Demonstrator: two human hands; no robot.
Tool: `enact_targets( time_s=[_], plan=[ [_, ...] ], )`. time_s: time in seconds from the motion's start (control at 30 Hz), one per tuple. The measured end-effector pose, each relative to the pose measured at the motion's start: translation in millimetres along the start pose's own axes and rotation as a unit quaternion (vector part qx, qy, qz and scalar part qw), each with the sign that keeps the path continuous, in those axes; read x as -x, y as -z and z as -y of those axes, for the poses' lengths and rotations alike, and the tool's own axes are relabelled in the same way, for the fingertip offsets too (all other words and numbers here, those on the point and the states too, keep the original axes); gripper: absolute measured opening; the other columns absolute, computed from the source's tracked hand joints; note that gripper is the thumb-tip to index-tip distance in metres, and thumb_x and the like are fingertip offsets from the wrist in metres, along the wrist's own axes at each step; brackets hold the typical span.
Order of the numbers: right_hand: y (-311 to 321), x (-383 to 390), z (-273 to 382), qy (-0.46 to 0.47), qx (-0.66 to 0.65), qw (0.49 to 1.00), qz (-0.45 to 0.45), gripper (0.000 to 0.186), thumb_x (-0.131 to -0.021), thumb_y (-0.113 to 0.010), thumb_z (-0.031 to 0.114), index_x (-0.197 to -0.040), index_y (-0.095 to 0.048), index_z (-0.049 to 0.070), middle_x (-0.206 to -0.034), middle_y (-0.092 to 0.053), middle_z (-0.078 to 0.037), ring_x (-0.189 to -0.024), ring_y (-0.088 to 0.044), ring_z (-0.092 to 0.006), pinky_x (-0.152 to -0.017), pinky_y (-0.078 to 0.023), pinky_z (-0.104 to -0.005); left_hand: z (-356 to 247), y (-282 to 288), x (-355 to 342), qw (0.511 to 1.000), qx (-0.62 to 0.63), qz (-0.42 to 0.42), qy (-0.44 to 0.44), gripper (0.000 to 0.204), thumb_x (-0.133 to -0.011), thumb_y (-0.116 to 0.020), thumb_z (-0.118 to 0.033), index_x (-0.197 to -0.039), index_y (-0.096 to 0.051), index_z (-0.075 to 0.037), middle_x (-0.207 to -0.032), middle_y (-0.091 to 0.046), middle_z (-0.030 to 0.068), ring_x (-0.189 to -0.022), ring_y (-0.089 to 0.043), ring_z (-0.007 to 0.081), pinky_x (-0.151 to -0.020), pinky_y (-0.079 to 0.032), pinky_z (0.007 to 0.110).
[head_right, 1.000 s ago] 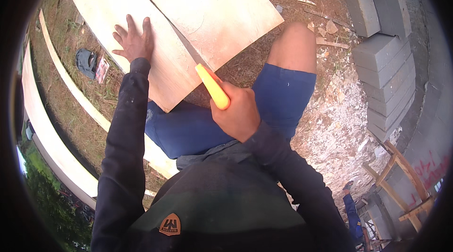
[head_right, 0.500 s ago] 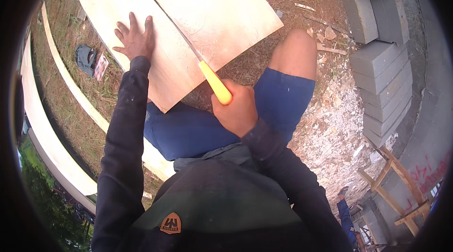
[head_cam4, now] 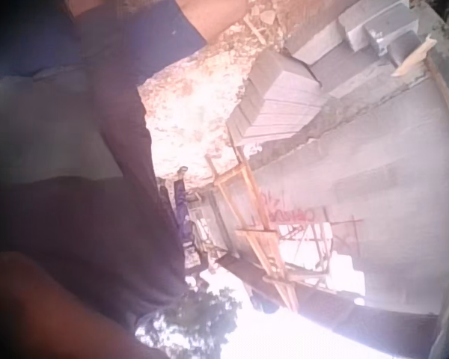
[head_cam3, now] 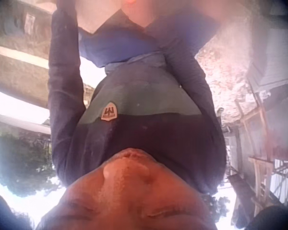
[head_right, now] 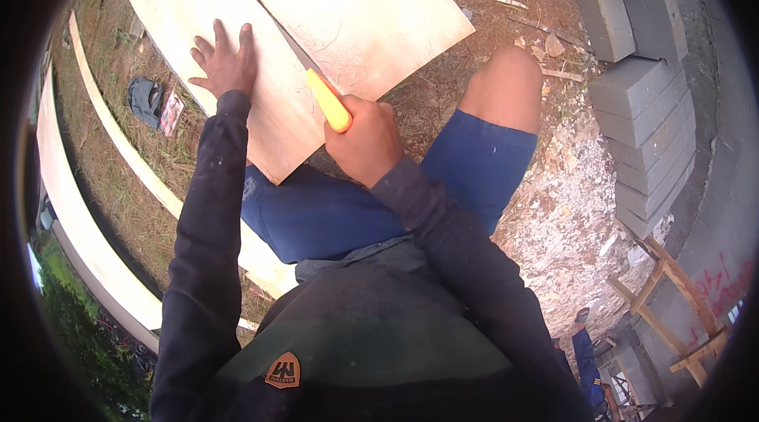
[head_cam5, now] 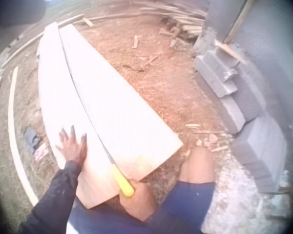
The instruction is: The person uses a hand saw to cut a large plank of wood placed on the ground. They hold the wood steady with one hand and saw along a marked line with the other, completing the cut and separating the plank into two pieces.
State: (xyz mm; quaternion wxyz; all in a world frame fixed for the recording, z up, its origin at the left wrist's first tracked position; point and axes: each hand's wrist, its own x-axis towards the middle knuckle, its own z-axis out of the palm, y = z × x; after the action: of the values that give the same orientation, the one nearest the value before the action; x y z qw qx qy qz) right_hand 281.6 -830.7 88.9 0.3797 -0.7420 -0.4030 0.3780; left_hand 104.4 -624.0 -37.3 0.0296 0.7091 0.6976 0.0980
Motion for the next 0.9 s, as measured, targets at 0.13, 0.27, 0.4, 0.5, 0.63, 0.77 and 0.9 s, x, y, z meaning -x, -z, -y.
enact_targets(
  time_s=[0.13,0.27,0.4,0.5,0.63,0.77,0.9],
  plan=[
    [109.2,144.6,27.5,-0.091,0.030,0.993,0.069,0.025,-0.078,-0.063,-0.005,-0.102,-0.069,-0.007,-0.077,-0.070,-0.016,-0.068,-0.073,-0.0283,-0.066,-0.055,-0.0328,8.2,-1.2,-0.5,0.999,-0.028,-0.014,0.011,0.082,-0.091,-0.043,-0.076,-0.156,-0.036,-0.026,-0.162,-0.022,0.0268,-0.152,-0.012,0.0449,-0.110,-0.003,0.079],
    [78.0,102.8,20.0,-0.077,0.015,0.996,0.035,0.023,-0.077,-0.064,-0.004,-0.099,-0.070,-0.006,-0.074,-0.069,-0.020,-0.064,-0.071,-0.0310,-0.061,-0.054,-0.0339,-6.9,1.6,0.8,0.999,-0.031,-0.022,-0.010,0.078,-0.092,-0.045,-0.071,-0.155,-0.038,-0.025,-0.161,-0.022,0.0273,-0.152,-0.013,0.0454,-0.111,-0.007,0.077],
    [-7.3,-46.9,17.1,-0.055,0.037,0.997,0.035,0.017,-0.082,-0.066,0.010,-0.083,-0.064,-0.006,-0.070,-0.062,-0.028,-0.069,-0.065,-0.0452,-0.059,-0.049,-0.0450,-13.5,-1.7,1.6,0.999,-0.024,-0.011,-0.023,0.081,-0.092,-0.041,-0.075,-0.156,-0.035,-0.026,-0.161,-0.022,0.0267,-0.152,-0.013,0.0459,-0.109,-0.006,0.080],
    [12.6,-1.6,15.3,-0.065,0.014,0.998,0.022,0.016,-0.082,-0.067,0.010,-0.083,-0.065,-0.006,-0.068,-0.062,-0.026,-0.068,-0.065,-0.0441,-0.059,-0.050,-0.0432,-0.9,-6.4,-1.4,1.000,-0.014,-0.016,-0.010,0.081,-0.092,-0.041,-0.075,-0.156,-0.035,-0.026,-0.162,-0.021,0.0267,-0.152,-0.013,0.0457,-0.109,-0.005,0.080],
    [111.0,150.7,18.5,-0.084,0.043,0.994,0.056,0.024,-0.079,-0.064,-0.003,-0.101,-0.071,-0.005,-0.076,-0.070,-0.018,-0.068,-0.072,-0.0272,-0.065,-0.055,-0.0335,6.7,-3.2,-1.5,0.999,-0.035,-0.009,0.008,0.081,-0.092,-0.042,-0.075,-0.156,-0.035,-0.026,-0.162,-0.021,0.0269,-0.152,-0.012,0.0452,-0.109,-0.005,0.079],
    [82.1,111.0,10.9,-0.073,0.019,0.997,0.033,0.026,-0.078,-0.065,-0.005,-0.103,-0.071,-0.006,-0.076,-0.070,-0.019,-0.067,-0.072,-0.0258,-0.064,-0.054,-0.0336,-1.1,-4.7,-1.4,0.999,-0.025,-0.034,-0.018,0.081,-0.092,-0.041,-0.076,-0.156,-0.036,-0.027,-0.161,-0.022,0.0264,-0.152,-0.012,0.0461,-0.109,-0.005,0.080],
    [-15.9,-43.3,7.3,-0.049,0.022,0.999,0.008,0.019,-0.081,-0.067,0.008,-0.072,-0.059,-0.006,-0.059,-0.054,-0.026,-0.054,-0.060,-0.0401,-0.054,-0.046,-0.0409,-6.8,-13.6,2.8,0.998,-0.033,-0.042,-0.043,0.081,-0.091,-0.040,-0.077,-0.156,-0.035,-0.028,-0.161,-0.024,0.0264,-0.151,-0.014,0.0463,-0.108,-0.007,0.081]
  ],
)
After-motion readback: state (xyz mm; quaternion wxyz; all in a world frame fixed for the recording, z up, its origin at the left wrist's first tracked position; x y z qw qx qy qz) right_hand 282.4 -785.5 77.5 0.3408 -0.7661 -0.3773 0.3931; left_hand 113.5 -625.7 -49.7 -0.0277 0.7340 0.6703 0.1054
